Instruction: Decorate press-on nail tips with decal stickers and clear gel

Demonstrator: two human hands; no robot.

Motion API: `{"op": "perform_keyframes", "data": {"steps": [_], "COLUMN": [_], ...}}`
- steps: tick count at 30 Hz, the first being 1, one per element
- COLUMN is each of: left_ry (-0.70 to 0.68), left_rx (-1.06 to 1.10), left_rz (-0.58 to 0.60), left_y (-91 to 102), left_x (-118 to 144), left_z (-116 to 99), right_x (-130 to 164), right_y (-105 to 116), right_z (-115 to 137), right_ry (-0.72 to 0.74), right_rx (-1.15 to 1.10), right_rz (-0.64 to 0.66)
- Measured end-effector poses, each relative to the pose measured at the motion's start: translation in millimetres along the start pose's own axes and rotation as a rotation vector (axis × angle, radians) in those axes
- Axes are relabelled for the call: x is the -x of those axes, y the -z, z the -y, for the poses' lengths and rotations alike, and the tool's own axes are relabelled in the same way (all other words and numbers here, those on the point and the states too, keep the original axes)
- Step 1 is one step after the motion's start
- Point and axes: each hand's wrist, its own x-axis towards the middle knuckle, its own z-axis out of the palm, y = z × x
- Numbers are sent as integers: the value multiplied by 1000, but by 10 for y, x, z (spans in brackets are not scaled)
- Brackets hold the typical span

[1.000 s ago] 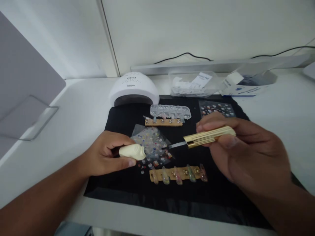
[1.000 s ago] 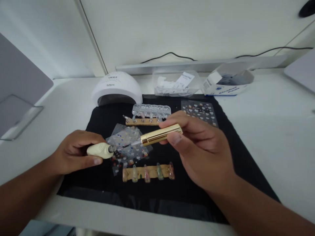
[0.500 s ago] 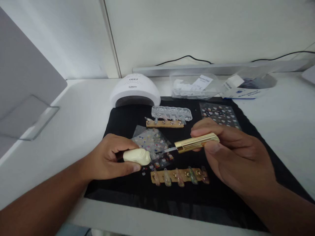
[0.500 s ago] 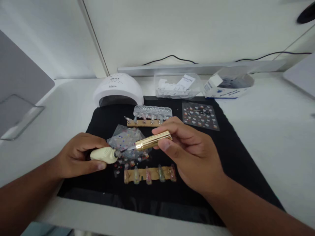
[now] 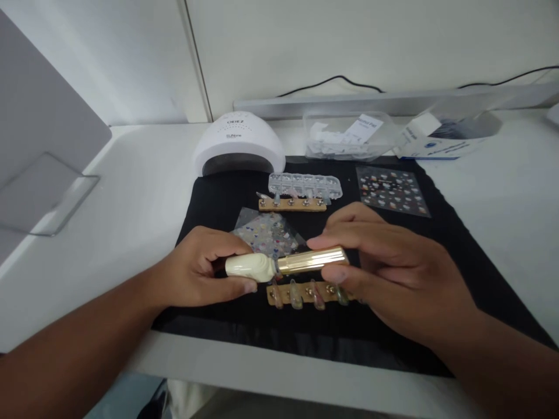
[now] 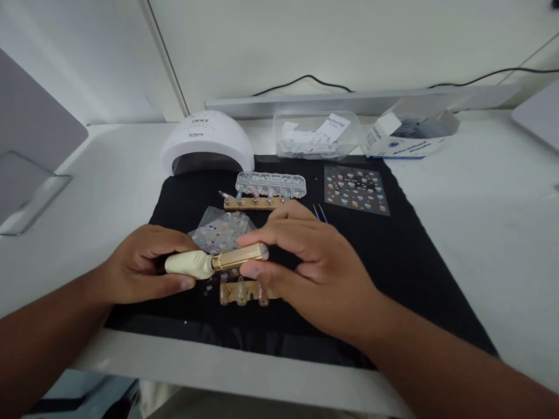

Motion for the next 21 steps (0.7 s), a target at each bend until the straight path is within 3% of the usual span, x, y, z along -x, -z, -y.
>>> {"op": "perform_keyframes", "data": {"steps": [7, 10, 17, 21], "left_ry": [-9, -31, -51, -27], "left_rx": [-1, -41, -68, 2], "left_rz": [8, 5, -26, -71], "left_y": [14, 38, 110, 137], "left_x": [12, 17, 41, 41], "left_z": [-30, -34, 12, 39], "right_x": [-27, -3, -7, -19], "right_y": [-26, -19, 163, 209], "right_z": [29, 36, -45, -83], "right_ry": [-38, -84, -152, -184], "right_rx": [26, -37, -222, -249], "right_rz": [17, -37, -161, -134]}}
